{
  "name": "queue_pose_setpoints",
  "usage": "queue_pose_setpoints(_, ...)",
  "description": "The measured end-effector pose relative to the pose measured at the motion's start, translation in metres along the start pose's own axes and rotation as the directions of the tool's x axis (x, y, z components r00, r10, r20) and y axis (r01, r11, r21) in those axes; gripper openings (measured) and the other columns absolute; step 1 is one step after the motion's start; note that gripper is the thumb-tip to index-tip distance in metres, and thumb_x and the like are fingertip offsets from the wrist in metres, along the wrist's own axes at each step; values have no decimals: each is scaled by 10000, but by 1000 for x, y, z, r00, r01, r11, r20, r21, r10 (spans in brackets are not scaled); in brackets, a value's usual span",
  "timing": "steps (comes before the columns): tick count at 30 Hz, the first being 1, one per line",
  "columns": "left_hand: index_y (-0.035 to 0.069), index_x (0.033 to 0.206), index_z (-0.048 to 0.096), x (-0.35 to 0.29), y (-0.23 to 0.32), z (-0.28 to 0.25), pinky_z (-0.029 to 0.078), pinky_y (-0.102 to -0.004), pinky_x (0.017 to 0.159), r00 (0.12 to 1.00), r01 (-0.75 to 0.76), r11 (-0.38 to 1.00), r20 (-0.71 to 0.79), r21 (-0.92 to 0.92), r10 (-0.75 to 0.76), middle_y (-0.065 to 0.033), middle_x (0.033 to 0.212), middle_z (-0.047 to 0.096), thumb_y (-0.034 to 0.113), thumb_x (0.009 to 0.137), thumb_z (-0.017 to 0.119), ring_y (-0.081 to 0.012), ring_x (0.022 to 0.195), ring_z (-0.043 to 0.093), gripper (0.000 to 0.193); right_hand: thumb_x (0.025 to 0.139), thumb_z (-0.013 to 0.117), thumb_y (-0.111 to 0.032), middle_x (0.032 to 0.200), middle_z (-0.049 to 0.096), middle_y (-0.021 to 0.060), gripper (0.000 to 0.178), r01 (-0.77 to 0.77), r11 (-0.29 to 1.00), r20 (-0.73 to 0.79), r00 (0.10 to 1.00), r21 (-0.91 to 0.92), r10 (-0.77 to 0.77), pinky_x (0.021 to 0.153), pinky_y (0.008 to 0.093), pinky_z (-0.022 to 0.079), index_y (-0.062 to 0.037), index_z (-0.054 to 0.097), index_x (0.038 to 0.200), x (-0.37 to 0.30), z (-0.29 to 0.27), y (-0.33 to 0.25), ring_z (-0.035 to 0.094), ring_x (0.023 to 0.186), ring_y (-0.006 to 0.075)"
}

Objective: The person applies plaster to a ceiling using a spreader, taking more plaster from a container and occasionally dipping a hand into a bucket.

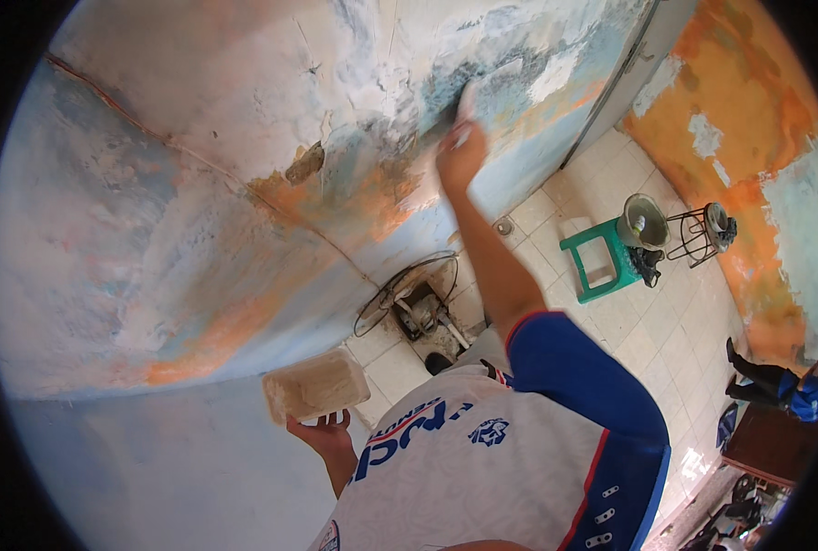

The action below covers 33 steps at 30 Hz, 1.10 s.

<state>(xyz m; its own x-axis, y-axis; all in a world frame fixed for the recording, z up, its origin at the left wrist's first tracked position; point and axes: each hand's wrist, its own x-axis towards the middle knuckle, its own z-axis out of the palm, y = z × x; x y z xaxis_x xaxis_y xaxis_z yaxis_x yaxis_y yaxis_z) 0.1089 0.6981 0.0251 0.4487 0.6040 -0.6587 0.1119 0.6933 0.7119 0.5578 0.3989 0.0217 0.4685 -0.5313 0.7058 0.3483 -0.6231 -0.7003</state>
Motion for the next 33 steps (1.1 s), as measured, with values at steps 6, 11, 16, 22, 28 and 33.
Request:
queue_pose_setpoints(6, 277, 1491, 288, 5, 8, 5, 376, -528, 962, 998, -5, 1000, 55, -22, 6, -182, 1517, 230, 752, 757, 567, -349, 1361, 296, 918, 940, 548, -1, 1175, 629, 202, 146, -128, 940, 263, 964, 316, 43, 1073, 464, 418, -8, 599, 1077, -141, -35, -80, 576, 1212, 381)
queue_pose_setpoints(11, 271, 1492, 335, 5, 15, -1, 306, -591, 1042, 1000, 18, 998, 8, -61, -17, -143, 1533, 271, 736, 800, 511, -352, 1401, 274, 852, 1009, 514, -102, 857, 513, 177, 135, -246, 968, -159, 954, 56, 252, 713, 408, 427, 15, 486, 946, 24, -50, 8, 507, 782, 317)
queue_pose_setpoints(16, 260, 1503, 342, 8, 15, -16, 266, -611, 1091, 1000, -3, 999, -3, -37, 3, -133, 1553, 273, 746, 809, 492, -356, 1426, 256, 861, 747, 646, -57, 944, 543, 173, 389, -240, 970, -151, 958, 35, 243, 815, 414, 451, 47, 495, 1089, 136, -14, 64, 544, 843, 336)
queue_pose_setpoints(22, 310, 1455, 326, 2, 19, -4, 410, -496, 932, 999, 40, 999, 38, -16, -39, -143, 1468, 291, 744, 786, 560, -325, 1305, 353, 832, 891, 528, 30, 1149, 487, 223, 270, -12, 1000, 22, 1000, 7, 11, 1043, 498, 334, 62, 445, 1145, -70, 42, -36, 426, 1145, 419)
queue_pose_setpoints(28, 300, 1476, 298, 8, 13, -11, 398, -514, 956, 997, 15, 1000, 79, -14, -14, -142, 1493, 261, 743, 782, 561, -336, 1337, 318, 864, 971, 456, 2, 1372, 465, 303, 376, -368, 862, 177, 929, 349, 325, 1171, 452, 307, 130, 425, 1324, -132, -15, -74, 398, 1369, 479)
queue_pose_setpoints(33, 312, 1504, 257, 21, 9, -42, 371, -554, 983, 979, 20, 999, 204, -45, -10, -147, 1515, 239, 752, 763, 572, -350, 1363, 291, 917, 838, 493, 69, 1067, 470, 255, 250, -252, 961, -156, 951, 113, 268, 946, 444, 397, 111, 445, 1080, 53, -21, -6, 484, 1000, 412)
